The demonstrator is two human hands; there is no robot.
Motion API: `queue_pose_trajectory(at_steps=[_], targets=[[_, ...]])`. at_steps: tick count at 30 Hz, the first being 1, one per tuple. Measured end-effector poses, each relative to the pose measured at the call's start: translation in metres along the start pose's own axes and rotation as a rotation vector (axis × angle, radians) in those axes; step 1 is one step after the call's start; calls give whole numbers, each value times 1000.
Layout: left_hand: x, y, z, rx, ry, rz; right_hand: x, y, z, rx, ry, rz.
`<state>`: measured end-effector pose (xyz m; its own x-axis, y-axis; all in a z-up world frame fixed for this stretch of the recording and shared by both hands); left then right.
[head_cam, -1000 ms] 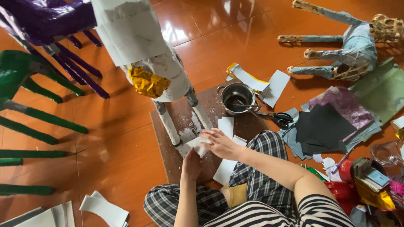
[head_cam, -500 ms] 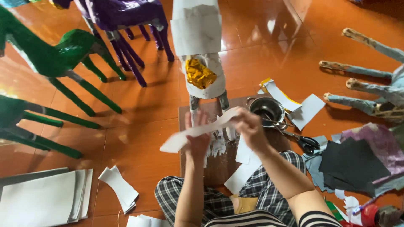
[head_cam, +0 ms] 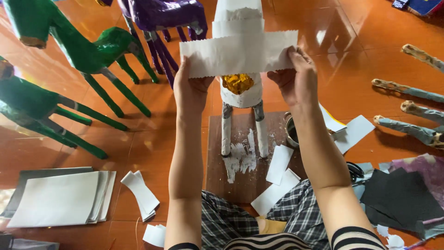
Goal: Applying paper strips with adhesive to a large animal-shaped frame to create a paper mache sculpture
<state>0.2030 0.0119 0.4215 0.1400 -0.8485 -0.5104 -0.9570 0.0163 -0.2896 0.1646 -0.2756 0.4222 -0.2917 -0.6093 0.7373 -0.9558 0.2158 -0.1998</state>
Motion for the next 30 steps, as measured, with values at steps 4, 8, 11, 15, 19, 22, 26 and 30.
queue_pose_trajectory(at_steps=[4, 8, 11, 15, 19, 22, 26, 30], targets=[[12, -21, 28, -19, -32, -27, -32, -19, 15, 99, -112, -126], [16, -33, 27, -50, -134, -17, -44, -26, 22, -1, -167, -194], [22, -43, 33, -134, -257, -11, -57, -35, 29, -280, 18, -292], [36, -50, 9, -191, -402, -47, -74, -38, 14, -114, 84, -219], [37, -51, -7, -203, -559, -252, -95, -39, 5, -86, 151, -268], [42, -51, -10, -146, -592, -269, -105, -44, 1, -64, 68, -242], [51, -60, 0, -132, -589, -236, -89, -33, -22, -3, 276, -101], [56, -63, 1, -112, -592, -223, -91, -36, -23, -15, 329, -75]])
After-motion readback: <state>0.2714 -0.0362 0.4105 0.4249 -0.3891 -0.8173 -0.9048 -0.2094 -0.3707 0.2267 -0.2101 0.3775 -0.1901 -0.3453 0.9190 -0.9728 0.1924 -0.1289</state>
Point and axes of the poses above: each hand's wrist, its own y-axis away from the middle knuckle, its own z-axis out of the back of the hand, x = y × z, the point moved 7 cm from there along -y, towards the middle knuckle, and after that the axes turned 7 degrees about y, right-handed, at the moved point
